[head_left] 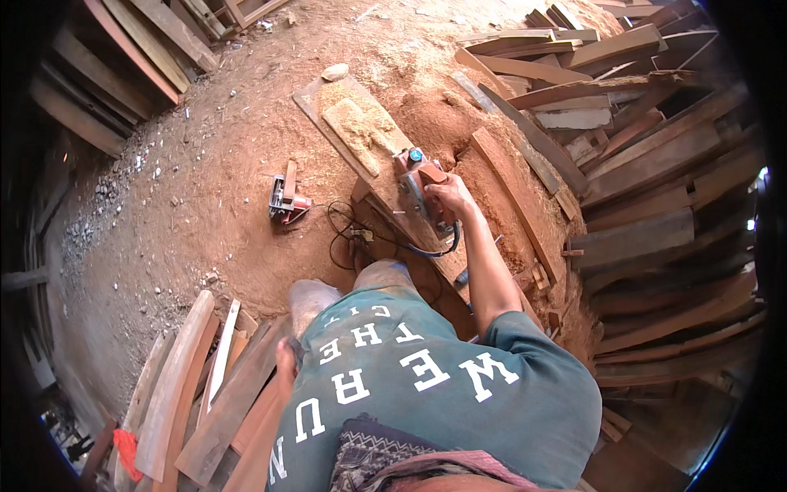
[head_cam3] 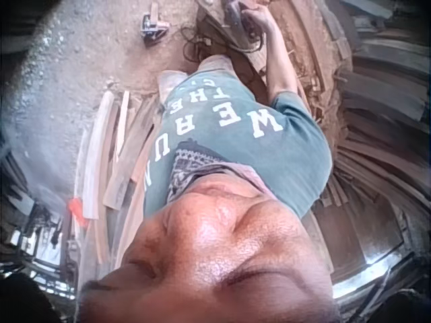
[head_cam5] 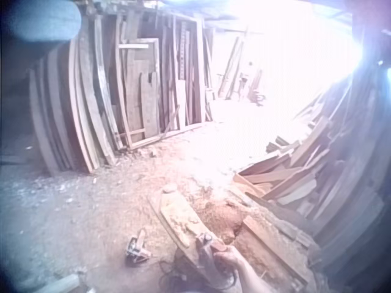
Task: The person plugs in an electric planer and uses it to smooth a piece of wood on a workbench. They then apply a substance from a small white bottle to the planer's blade area and continue planing the wood.
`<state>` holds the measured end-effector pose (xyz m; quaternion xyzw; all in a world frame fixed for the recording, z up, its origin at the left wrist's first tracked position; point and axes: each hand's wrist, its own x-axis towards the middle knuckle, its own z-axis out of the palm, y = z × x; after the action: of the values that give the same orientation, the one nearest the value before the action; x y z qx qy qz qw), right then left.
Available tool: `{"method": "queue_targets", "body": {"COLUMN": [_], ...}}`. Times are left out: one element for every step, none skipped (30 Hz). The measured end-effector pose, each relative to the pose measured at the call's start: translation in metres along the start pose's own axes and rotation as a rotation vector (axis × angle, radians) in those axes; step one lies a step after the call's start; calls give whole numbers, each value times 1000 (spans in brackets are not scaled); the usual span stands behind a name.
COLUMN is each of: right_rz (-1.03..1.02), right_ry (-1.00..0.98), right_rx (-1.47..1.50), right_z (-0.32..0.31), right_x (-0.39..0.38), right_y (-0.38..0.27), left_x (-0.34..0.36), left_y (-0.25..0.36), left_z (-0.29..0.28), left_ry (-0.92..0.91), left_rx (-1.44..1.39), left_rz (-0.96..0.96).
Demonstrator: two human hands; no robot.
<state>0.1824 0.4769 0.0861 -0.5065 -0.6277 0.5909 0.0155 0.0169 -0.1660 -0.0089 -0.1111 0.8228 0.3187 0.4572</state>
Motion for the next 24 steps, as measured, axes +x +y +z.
{"method": "queue_targets", "body": {"right_rz": [-21,-42,-57,-79,-101,-126,-132,-95,-58,-18,-9,-41,-74,-105,22,12,6,-4,21,29,35,42,-9,-58], "right_ry": [36,73,113,148,184,208,224,241,258,274,276,318,360,424,416,417,422,417,373,361,358,359,382,404], "right_rx": [-19,-37,-55,-53,-52,-55,-61,-11,40,92,124,199,268,328,258,222,192,175,237,259,270,270,295,320], "right_z": [3,6,8,2,-1,-2,-1,-2,-2,-2,-1,4,14,15,14,19,23,28,28,29,29,30,33,36], "right_x": [-6,-12,-17,-13,-5,2,-3,-10,-18,-25,-28,-31,-33,-37,-45,-49,-55,-60,-65,-70,-76,-81,-87,-93], "right_y": [-8,-16,-18,-2,21,37,37,35,33,32,38,43,45,51,49,41,35,28,21,16,11,7,3,-2], "left_x": [9,17,23,33,40,41,38,37,36,33,41,48,56,53,26,37,62,92,113,129,132,122,109,90], "left_y": [15,29,42,60,74,88,98,106,114,120,108,96,84,96,132,111,74,30,7,-8,-1,21,49,85], "left_z": [-5,-11,-17,-18,-18,-20,-23,-23,-23,-23,-28,-30,-32,-24,-14,-17,-22,-36,-42,-44,-41,-31,-23,-16], "left_ry": [22,44,60,43,36,36,45,42,39,36,15,-7,-32,-72,-111,-117,-114,-73,-44,-18,-42,-77,-115,-146], "left_rx": [-48,-94,-129,-114,-104,-101,-103,-103,-104,-101,-97,-93,-93,59,205,265,289,306,309,274,288,250,207,158], "left_rz": [12,13,7,-26,-35,-48,-66,-80,-95,-112,-122,-132,-144,-150,-153,-112,-43,56,122,185,179,134,86,61]}}
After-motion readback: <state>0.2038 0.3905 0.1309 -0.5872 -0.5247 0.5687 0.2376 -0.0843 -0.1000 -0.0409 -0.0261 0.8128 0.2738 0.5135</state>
